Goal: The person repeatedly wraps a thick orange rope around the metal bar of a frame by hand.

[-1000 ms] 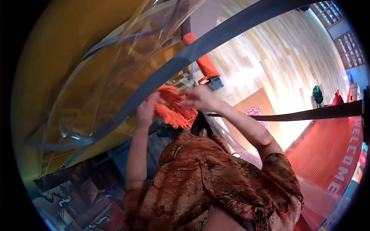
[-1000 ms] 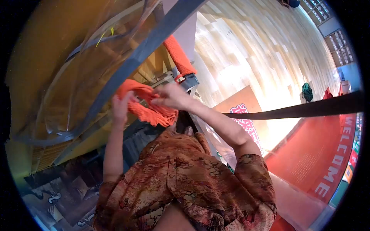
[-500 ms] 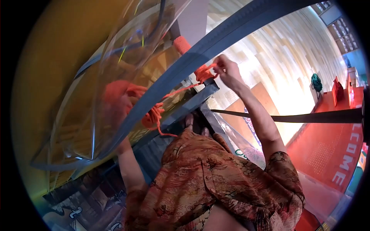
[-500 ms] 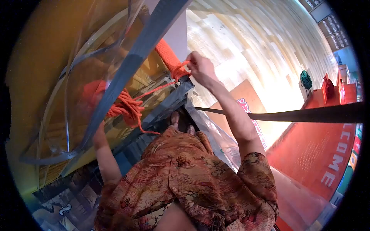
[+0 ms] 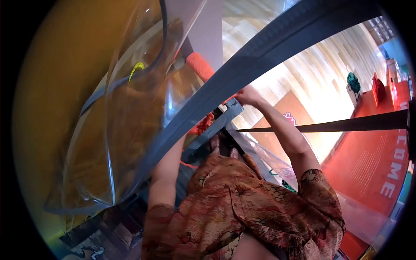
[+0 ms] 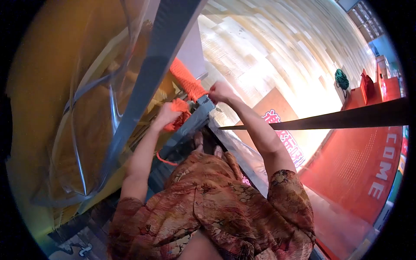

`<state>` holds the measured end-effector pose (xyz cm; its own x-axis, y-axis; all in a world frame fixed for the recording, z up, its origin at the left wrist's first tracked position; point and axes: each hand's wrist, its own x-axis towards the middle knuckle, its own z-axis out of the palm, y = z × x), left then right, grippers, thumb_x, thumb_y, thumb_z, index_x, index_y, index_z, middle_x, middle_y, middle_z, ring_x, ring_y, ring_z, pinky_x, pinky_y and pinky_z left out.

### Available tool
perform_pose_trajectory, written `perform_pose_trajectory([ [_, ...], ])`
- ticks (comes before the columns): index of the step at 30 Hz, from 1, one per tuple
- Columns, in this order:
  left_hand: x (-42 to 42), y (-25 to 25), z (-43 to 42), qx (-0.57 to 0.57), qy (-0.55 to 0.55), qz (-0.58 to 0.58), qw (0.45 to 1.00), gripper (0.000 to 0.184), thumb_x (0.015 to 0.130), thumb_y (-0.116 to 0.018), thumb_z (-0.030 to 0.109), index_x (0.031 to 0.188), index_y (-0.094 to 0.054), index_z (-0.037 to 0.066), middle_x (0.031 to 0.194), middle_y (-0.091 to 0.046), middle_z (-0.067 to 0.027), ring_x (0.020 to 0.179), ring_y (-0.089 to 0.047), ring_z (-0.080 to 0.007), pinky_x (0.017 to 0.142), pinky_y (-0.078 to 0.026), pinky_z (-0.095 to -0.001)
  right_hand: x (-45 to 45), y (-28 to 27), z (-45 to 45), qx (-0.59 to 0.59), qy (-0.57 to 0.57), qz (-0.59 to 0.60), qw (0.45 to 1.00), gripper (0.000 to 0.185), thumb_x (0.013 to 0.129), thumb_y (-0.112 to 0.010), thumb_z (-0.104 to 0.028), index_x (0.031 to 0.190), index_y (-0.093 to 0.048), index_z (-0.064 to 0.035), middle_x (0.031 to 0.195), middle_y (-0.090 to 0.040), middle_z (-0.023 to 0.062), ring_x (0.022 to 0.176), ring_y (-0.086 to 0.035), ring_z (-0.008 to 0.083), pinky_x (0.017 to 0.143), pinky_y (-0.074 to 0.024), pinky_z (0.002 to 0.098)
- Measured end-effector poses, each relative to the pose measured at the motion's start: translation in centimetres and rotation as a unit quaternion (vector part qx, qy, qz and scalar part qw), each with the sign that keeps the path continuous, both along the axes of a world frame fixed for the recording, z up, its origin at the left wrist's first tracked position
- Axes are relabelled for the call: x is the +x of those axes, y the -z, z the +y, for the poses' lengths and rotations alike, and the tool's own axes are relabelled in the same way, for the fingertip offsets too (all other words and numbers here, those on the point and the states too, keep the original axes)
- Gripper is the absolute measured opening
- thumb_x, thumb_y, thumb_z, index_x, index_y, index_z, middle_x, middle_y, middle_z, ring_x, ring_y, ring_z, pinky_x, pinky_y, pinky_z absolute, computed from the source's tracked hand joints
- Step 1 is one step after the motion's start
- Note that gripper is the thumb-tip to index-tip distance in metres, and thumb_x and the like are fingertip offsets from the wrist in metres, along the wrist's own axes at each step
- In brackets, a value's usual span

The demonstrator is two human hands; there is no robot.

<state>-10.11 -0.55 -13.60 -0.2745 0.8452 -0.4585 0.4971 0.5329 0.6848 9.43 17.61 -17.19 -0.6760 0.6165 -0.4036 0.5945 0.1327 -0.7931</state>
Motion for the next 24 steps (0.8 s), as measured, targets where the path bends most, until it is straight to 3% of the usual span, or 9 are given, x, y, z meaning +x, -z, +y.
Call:
perform_pose_trajectory([
  [2,1.2,3.2,1.8,-0.079,-0.051,-0.121,0.988,0.016,0.078,-0.065,0.005,0.094,-0.064,0.002,0.081,-0.066,-0.0113,0.077,-0.065,-0.0186,0.068,-0.051,-0.0311,1.1,3.3,-1.3,-0.014,-0.012,0.041,0.999,0.016,0.073,-0.058,-0.013,0.070,-0.068,-0.0003,0.059,-0.060,0.0035,0.059,-0.054,0.0103,0.055,-0.0442,0.0288],
  [4,2.3,7.7,3.3,0.023,-0.219,-0.232,0.947,0.016,0.078,-0.065,0.003,0.093,-0.063,0.005,0.081,-0.066,-0.0088,0.073,-0.063,-0.0146,0.062,-0.051,-0.0302,1.9,4.5,-1.2,-0.127,0.037,0.078,0.988,0.014,0.073,-0.060,-0.012,0.073,-0.070,-0.0010,0.065,-0.062,0.0015,0.060,-0.054,0.0109,0.057,-0.0446,0.0284],
  [5,1.6,11.9,4.9,-0.117,-0.248,-0.322,0.906,0.022,0.082,-0.062,0.008,0.103,-0.059,0.004,0.088,-0.065,-0.0088,0.071,-0.062,-0.0130,0.059,-0.051,-0.0285,2.2,2.9,-1.7,-0.149,0.054,0.106,0.982,0.014,0.074,-0.061,-0.011,0.075,-0.071,-0.0015,0.067,-0.063,0.0010,0.061,-0.054,0.0104,0.059,-0.0447,0.0274],
  [7,2.7,11.4,6.5,-0.026,-0.299,-0.426,0.853,0.021,0.083,-0.061,0.009,0.104,-0.058,0.004,0.088,-0.065,-0.0088,0.071,-0.062,-0.0133,0.060,-0.051,-0.0286,2.8,1.9,-2.4,-0.180,0.068,0.163,0.968,0.015,0.074,-0.062,-0.010,0.080,-0.071,0.0000,0.070,-0.064,0.0011,0.065,-0.055,0.0096,0.064,-0.0456,0.0255],
  [10,3.3,11.3,9.3,0.066,-0.277,-0.506,0.814,0.021,0.084,-0.060,0.012,0.104,-0.058,0.004,0.088,-0.065,-0.0088,0.071,-0.062,-0.0139,0.060,-0.051,-0.0288,2.6,-3.1,-3.2,-0.171,0.078,0.112,0.976,0.036,0.077,-0.068,-0.018,0.106,-0.065,0.0023,0.099,-0.067,0.0077,0.094,-0.059,0.0145,0.083,-0.0461,0.0265],
  [14,3.5,9.9,11.7,0.205,-0.172,-0.539,0.798,0.022,0.086,-0.058,0.015,0.104,-0.057,0.003,0.089,-0.065,-0.0088,0.072,-0.062,-0.0147,0.060,-0.051,-0.0290,-0.1,2.2,-1.3,-0.222,-0.018,0.170,0.960,0.058,0.078,-0.069,-0.022,0.129,-0.050,-0.0028,0.119,-0.060,0.0074,0.107,-0.056,0.0175,0.092,-0.0429,0.0288],
  [17,3.2,9.6,12.3,0.291,-0.079,-0.512,0.804,0.023,0.088,-0.056,0.018,0.105,-0.057,0.003,0.089,-0.065,-0.0088,0.072,-0.062,-0.0152,0.060,-0.051,-0.0292,-1.7,0.1,-2.2,-0.200,0.053,0.247,0.947,0.053,0.077,-0.070,-0.020,0.126,-0.054,-0.0052,0.119,-0.060,0.0073,0.109,-0.056,0.0175,0.094,-0.0414,0.0296],
  [20,3.8,8.8,12.0,0.224,-0.155,-0.592,0.758,0.022,0.089,-0.054,0.019,0.103,-0.057,0.003,0.088,-0.065,-0.0086,0.072,-0.062,-0.0155,0.061,-0.051,-0.0292,-2.1,1.3,-0.6,-0.091,-0.079,-0.012,0.993,0.049,0.076,-0.071,-0.019,0.121,-0.058,-0.0050,0.120,-0.060,0.0078,0.112,-0.054,0.0163,0.098,-0.0385,0.0294],
  [24,4.1,8.7,10.7,0.148,-0.243,-0.611,0.739,0.021,0.090,-0.052,0.021,0.100,-0.058,0.003,0.087,-0.065,-0.0082,0.073,-0.063,-0.0159,0.062,-0.051,-0.0293,0.0,3.6,-2.8,0.096,0.029,0.334,0.937,0.034,0.075,-0.068,-0.016,0.107,-0.065,-0.0030,0.096,-0.069,0.0080,0.089,-0.065,0.0188,0.079,-0.0505,0.0311],
])
